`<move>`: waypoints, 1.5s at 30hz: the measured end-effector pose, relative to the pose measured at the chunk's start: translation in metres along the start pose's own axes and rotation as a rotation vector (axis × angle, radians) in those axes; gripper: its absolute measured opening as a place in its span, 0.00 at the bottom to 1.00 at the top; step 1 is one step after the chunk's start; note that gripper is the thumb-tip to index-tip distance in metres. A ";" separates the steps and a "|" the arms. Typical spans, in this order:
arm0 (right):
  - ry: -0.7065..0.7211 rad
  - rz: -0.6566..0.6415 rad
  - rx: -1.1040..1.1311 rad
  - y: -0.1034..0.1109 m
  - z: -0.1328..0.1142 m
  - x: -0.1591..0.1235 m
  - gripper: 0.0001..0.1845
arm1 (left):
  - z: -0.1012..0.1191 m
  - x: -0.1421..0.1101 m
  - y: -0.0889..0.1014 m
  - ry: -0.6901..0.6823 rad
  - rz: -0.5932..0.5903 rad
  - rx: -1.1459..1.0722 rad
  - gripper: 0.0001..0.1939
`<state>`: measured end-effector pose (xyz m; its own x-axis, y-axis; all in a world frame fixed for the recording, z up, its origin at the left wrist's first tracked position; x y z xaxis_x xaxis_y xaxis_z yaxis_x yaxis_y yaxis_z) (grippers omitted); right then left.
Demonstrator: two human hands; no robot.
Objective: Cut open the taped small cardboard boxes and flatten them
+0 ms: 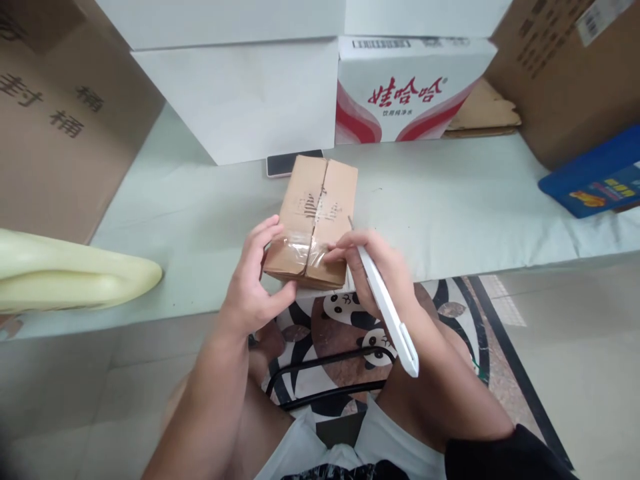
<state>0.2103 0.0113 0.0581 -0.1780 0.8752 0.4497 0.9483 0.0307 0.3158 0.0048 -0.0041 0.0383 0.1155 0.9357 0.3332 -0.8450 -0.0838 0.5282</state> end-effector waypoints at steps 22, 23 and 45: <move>-0.007 -0.146 0.037 -0.008 -0.014 -0.001 0.07 | 0.007 -0.002 0.005 -0.156 0.409 0.266 0.10; -0.003 -0.152 0.035 -0.007 -0.015 -0.001 0.07 | 0.005 -0.003 0.004 -0.136 0.398 0.260 0.10; 0.180 0.283 0.143 0.050 0.010 0.011 0.14 | -0.021 0.001 0.044 0.770 0.564 -0.585 0.15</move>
<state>0.2579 0.0276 0.0703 0.0652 0.7599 0.6468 0.9916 -0.1220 0.0433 -0.0437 0.0003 0.0456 -0.5442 0.7943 -0.2700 -0.8133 -0.5784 -0.0625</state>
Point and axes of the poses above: each hand's wrist, its own x-axis towards the middle knuckle, its own y-axis out of the back of the hand, z = x × y, the point moved 4 cm from there along x, towards the middle knuckle, and after that the axes turned 8 degrees about y, right-handed, at the moved point
